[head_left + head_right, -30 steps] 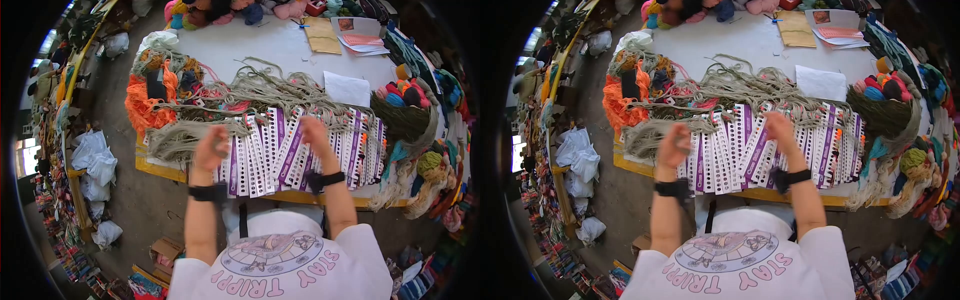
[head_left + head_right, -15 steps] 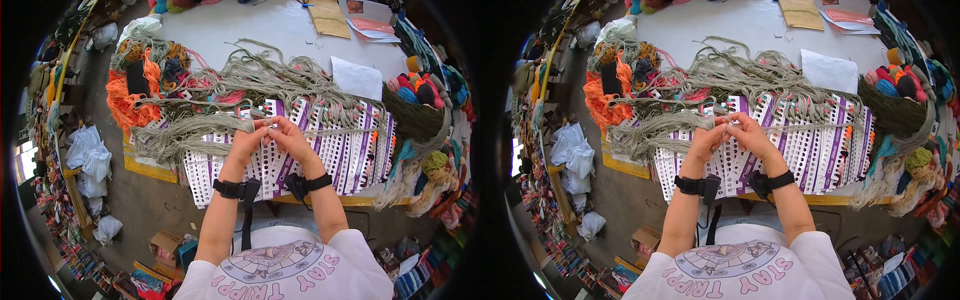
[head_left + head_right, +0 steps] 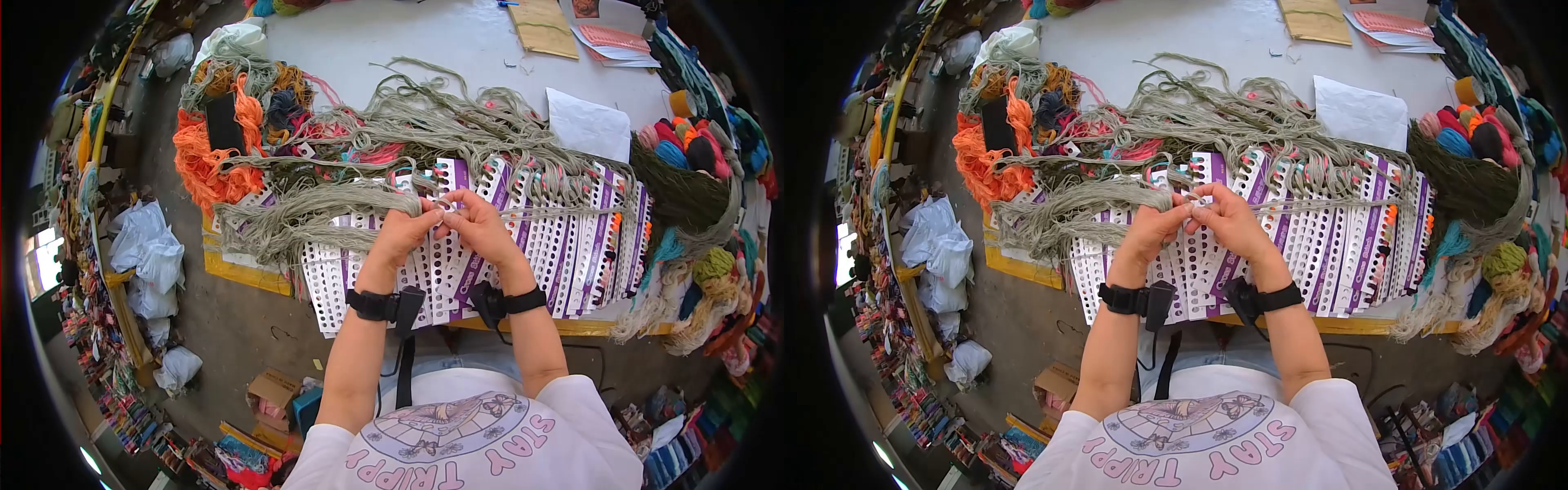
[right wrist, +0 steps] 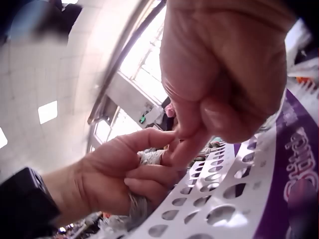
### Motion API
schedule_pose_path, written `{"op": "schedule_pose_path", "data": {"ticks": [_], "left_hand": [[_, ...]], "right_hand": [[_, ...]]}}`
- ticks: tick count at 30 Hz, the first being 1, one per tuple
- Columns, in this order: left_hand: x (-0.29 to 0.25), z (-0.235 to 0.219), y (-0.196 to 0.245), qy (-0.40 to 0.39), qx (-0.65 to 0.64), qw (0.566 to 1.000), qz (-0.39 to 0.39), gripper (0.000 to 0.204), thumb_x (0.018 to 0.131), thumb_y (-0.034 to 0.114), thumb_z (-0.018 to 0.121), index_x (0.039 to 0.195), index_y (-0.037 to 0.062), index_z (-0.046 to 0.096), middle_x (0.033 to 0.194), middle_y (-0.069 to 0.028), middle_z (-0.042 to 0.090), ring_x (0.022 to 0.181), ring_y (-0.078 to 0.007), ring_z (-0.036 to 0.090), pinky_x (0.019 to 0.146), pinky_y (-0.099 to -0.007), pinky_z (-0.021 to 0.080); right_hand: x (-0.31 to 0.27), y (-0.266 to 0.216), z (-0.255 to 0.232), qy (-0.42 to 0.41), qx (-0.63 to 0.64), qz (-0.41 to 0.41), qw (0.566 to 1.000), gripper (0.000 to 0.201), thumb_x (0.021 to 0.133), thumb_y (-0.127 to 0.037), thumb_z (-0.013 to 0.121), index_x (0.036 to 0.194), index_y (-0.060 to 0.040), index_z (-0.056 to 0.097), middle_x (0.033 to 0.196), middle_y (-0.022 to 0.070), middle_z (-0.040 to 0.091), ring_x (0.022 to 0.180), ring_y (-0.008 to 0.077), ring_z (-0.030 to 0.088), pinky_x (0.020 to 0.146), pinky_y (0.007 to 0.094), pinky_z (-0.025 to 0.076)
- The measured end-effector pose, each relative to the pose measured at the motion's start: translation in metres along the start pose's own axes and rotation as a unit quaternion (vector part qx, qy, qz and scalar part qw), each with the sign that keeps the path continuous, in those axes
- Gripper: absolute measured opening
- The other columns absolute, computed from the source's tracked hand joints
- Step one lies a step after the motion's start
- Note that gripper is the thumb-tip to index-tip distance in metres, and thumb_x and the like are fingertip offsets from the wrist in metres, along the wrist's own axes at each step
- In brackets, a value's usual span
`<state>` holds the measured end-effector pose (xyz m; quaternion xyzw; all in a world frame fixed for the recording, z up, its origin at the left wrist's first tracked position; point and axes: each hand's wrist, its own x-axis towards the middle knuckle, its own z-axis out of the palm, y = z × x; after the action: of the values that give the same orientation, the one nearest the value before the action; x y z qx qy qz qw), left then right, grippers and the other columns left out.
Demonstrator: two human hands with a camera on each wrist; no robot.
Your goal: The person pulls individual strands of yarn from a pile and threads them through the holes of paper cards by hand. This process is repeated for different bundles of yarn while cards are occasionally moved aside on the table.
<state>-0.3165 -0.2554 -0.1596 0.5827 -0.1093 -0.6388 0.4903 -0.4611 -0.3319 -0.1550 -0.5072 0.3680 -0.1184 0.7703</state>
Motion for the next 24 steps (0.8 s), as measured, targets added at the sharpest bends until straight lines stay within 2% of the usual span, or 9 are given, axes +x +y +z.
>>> {"op": "schedule_pose_path", "data": {"ticks": [2, 4, 7, 10, 13, 17, 20, 23, 24], "left_hand": [[0.0, 0.005, -0.003, 0.056, 0.03, 0.997, 0.045, 0.007, 0.075, 0.011, 0.06, 0.079, 0.0058, 0.056, 0.06, 0.0031, 0.05, 0.042, -0.0015, 0.038, 0.037, -0.0161, 0.026], [0.003, 0.01, -0.012, 0.117, 0.07, 0.984, 0.115, 0.005, 0.075, 0.009, 0.059, 0.077, 0.0054, 0.058, 0.06, 0.0029, 0.051, 0.042, -0.0022, 0.039, 0.037, -0.0172, 0.028], [0.013, 0.011, -0.03, 0.244, 0.251, 0.894, 0.28, 0.006, 0.076, 0.008, 0.056, 0.077, 0.0037, 0.059, 0.058, 0.0022, 0.051, 0.041, -0.0035, 0.041, 0.036, -0.0191, 0.03], [0.021, 0.004, -0.038, 0.243, 0.295, 0.879, 0.286, 0.01, 0.077, 0.008, 0.054, 0.082, 0.0022, 0.06, 0.056, 0.0016, 0.051, 0.04, -0.0044, 0.041, 0.035, -0.0208, 0.031], [0.018, 0.008, -0.02, 0.148, 0.175, 0.969, 0.088, 0.012, 0.079, 0.008, 0.052, 0.084, 0.0016, 0.06, 0.057, 0.0012, 0.051, 0.039, -0.0044, 0.04, 0.034, -0.0205, 0.03], [0.016, 0.003, -0.008, 0.09, 0.077, 0.993, -0.015, 0.013, 0.079, 0.011, 0.056, 0.085, 0.0003, 0.06, 0.056, 0.0013, 0.051, 0.037, -0.0044, 0.038, 0.032, -0.019, 0.029], [0.023, 0.001, -0.014, 0.102, 0.072, 0.992, -0.025, 0.017, 0.076, 0.01, 0.059, 0.09, 0.0017, 0.06, 0.054, -0.0002, 0.049, 0.036, -0.0043, 0.037, 0.032, -0.0214, 0.027], [0.023, 0.006, -0.015, 0.131, 0.087, 0.988, 0.002, 0.014, 0.076, 0.012, 0.06, 0.082, -0.0004, 0.06, 0.059, 0.0016, 0.053, 0.04, -0.004, 0.04, 0.035, -0.0197, 0.032], [0.028, 0.006, -0.023, 0.149, 0.108, 0.981, 0.055, 0.013, 0.076, 0.012, 0.06, 0.08, -0.0003, 0.06, 0.059, 0.0019, 0.053, 0.042, -0.0036, 0.041, 0.036, -0.0198, 0.032]], "right_hand": [[0.004, 0.003, 0.003, 0.066, -0.173, -0.049, 0.981, 0.014, 0.081, -0.013, 0.054, 0.092, -0.005, 0.054, 0.065, 0.0044, 0.061, 0.044, 0.007, 0.048, 0.044, 0.0215, 0.039], [0.007, 0.004, 0.009, 0.105, -0.206, -0.081, 0.97, 0.013, 0.081, -0.012, 0.054, 0.088, -0.0023, 0.056, 0.065, 0.0042, 0.061, 0.053, 0.0068, 0.052, 0.05, 0.0215, 0.041], [0.012, 0.016, 0.014, 0.184, -0.203, -0.119, 0.954, 0.012, 0.078, -0.011, 0.055, 0.082, -0.0011, 0.058, 0.064, 0.0072, 0.06, 0.054, 0.0127, 0.055, 0.052, 0.0245, 0.043], [0.014, 0.023, 0.015, 0.244, -0.205, -0.121, 0.94, 0.012, 0.075, -0.011, 0.055, 0.079, -0.0005, 0.059, 0.063, 0.0092, 0.059, 0.054, 0.0154, 0.056, 0.052, 0.026, 0.043], [0.015, 0.024, 0.016, 0.276, -0.207, -0.123, 0.93, 0.011, 0.071, -0.009, 0.057, 0.077, -0.0006, 0.06, 0.064, 0.0088, 0.058, 0.054, 0.0152, 0.056, 0.051, 0.0262, 0.043], [0.016, 0.027, 0.014, 0.261, -0.214, -0.169, 0.926, 0.01, 0.069, -0.008, 0.061, 0.077, -0.0008, 0.06, 0.067, 0.0077, 0.057, 0.054, 0.0151, 0.055, 0.051, 0.0256, 0.043], [0.017, 0.03, 0.011, 0.232, -0.211, -0.183, 0.932, 0.011, 0.068, -0.007, 0.062, 0.077, -0.0004, 0.061, 0.069, 0.0068, 0.056, 0.055, 0.0152, 0.054, 0.052, 0.0249, 0.043], [0.018, 0.032, 0.007, 0.211, -0.208, -0.181, 0.938, 0.011, 0.068, -0.007, 0.063, 0.077, -0.0005, 0.061, 0.07, 0.0062, 0.056, 0.057, 0.0153, 0.054, 0.053, 0.0248, 0.043], [0.018, 0.033, 0.007, 0.205, -0.208, -0.179, 0.94, 0.012, 0.068, -0.007, 0.063, 0.077, -0.0006, 0.061, 0.07, 0.006, 0.056, 0.057, 0.0153, 0.055, 0.054, 0.0248, 0.043]]}}
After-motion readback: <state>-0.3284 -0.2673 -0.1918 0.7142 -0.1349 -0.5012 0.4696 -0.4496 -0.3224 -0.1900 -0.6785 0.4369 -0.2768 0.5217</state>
